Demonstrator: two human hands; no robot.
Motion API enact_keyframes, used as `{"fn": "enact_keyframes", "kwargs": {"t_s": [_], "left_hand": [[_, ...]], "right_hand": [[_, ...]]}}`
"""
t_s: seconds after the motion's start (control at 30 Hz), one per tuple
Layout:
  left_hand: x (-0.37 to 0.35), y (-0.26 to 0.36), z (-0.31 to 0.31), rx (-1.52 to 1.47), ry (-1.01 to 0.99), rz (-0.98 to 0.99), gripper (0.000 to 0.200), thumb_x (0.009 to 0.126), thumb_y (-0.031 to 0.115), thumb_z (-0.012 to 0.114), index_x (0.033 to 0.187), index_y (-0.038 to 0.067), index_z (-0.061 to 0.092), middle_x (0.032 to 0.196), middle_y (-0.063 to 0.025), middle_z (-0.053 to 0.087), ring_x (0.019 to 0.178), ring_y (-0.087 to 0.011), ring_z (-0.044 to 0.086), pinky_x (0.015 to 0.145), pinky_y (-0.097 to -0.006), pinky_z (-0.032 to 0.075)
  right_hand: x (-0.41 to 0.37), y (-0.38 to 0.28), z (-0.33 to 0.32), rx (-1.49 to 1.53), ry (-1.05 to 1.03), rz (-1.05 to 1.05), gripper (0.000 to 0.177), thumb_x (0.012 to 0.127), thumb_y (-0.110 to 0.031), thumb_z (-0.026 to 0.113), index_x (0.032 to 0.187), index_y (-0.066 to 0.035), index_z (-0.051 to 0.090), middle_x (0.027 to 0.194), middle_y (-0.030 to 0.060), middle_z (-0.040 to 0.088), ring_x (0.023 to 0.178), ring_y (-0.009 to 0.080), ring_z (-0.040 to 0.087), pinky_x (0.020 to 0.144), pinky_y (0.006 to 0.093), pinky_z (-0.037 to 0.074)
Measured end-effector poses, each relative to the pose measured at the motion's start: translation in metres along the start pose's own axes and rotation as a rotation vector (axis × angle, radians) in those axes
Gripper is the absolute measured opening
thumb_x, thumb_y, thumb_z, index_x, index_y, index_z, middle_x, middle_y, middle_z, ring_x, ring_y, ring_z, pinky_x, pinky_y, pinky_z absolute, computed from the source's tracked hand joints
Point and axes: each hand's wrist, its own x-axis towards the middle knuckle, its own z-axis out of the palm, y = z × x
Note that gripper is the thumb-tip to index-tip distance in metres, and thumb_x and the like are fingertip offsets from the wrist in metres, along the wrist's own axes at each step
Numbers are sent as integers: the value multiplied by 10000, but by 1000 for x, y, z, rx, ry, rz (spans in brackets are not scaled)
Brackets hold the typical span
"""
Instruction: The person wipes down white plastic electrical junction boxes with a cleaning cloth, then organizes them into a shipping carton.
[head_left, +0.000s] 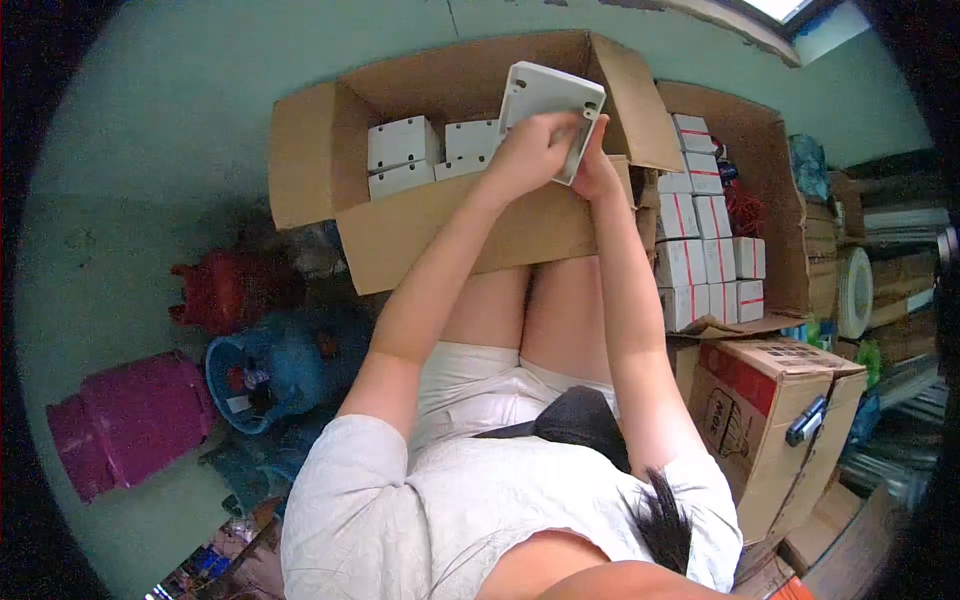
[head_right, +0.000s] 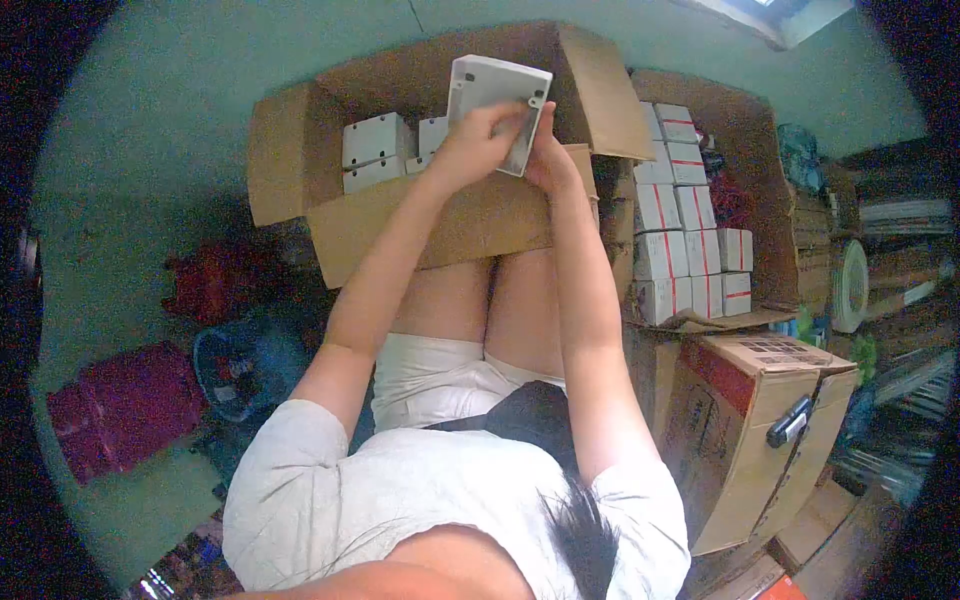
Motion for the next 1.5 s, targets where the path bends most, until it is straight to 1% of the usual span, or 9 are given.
{"fn": "enact_keyframes", "kwargs": {"t_s": [0.07,0.17,0.3,0.7,0.8,0.87,1.13,1.33,1.5], "left_hand": [[-14,14,-13,445,-430,-160,254,918,156,563,1115,26,658,994,-151,701,906,-221,663,798,-348,506],[-8,17,-19,485,-467,-219,256,913,143,568,1143,82,663,998,-104,709,897,-193,655,795,-338,505],[12,19,-15,-14,-77,-188,304,899,130,561,1180,44,641,1028,-106,701,919,-156,632,819,-305,495],[-19,18,-10,44,-238,-209,372,866,98,581,1237,101,602,1108,-146,662,1002,-251,636,855,-339,488],[-16,21,-1,-77,34,-109,364,856,114,620,1218,91,588,1127,-149,647,1003,-243,627,826,-349,487],[-14,23,6,-14,345,-74,378,833,152,641,1177,32,541,1030,-207,660,965,-363,636,812,-418,493],[-22,3,15,35,173,-176,427,823,307,689,1096,-15,620,1024,-226,669,952,-301,662,809,-379,503],[-23,20,-3,146,43,-103,483,783,368,710,1077,-8,637,985,-225,672,923,-357,659,790,-410,507],[-17,24,-24,376,-44,-42,483,747,350,721,1093,25,635,1020,-194,665,927,-380,639,773,-441,513]], "right_hand": [[10,6,-11,124,-103,-42,989,751,-826,307,1417,-97,372,1360,138,492,1255,286,480,1022,458,424],[8,5,-3,54,-69,-1,1004,739,-835,299,1411,-94,382,1359,136,493,1260,284,477,1026,458,421],[2,-1,4,-8,8,7,1006,736,-835,308,1413,-94,377,1357,132,496,1248,281,488,1025,455,423],[-3,-2,10,30,-2,-77,1022,747,-854,260,1423,-93,353,1358,139,486,1234,281,497,1003,425,445],[-9,-9,20,62,20,-71,993,750,-843,310,1399,-94,378,1343,111,501,1229,261,503,1019,418,430],[-1,-1,7,33,-7,-32,981,759,-842,279,1408,-113,377,1353,113,497,1235,269,498,1015,432,434],[-17,-15,27,29,145,38,922,803,-807,278,1395,-112,397,1345,110,512,1228,271,502,1011,457,437],[1,7,-2,-238,-73,-77,957,775,-815,324,1393,-87,391,1335,90,513,1215,276,505,1024,458,421],[-8,-8,11,104,-147,29,1063,711,-881,251,1373,-69,431,1291,103,550,1200,272,517,1027,474,400]]}}
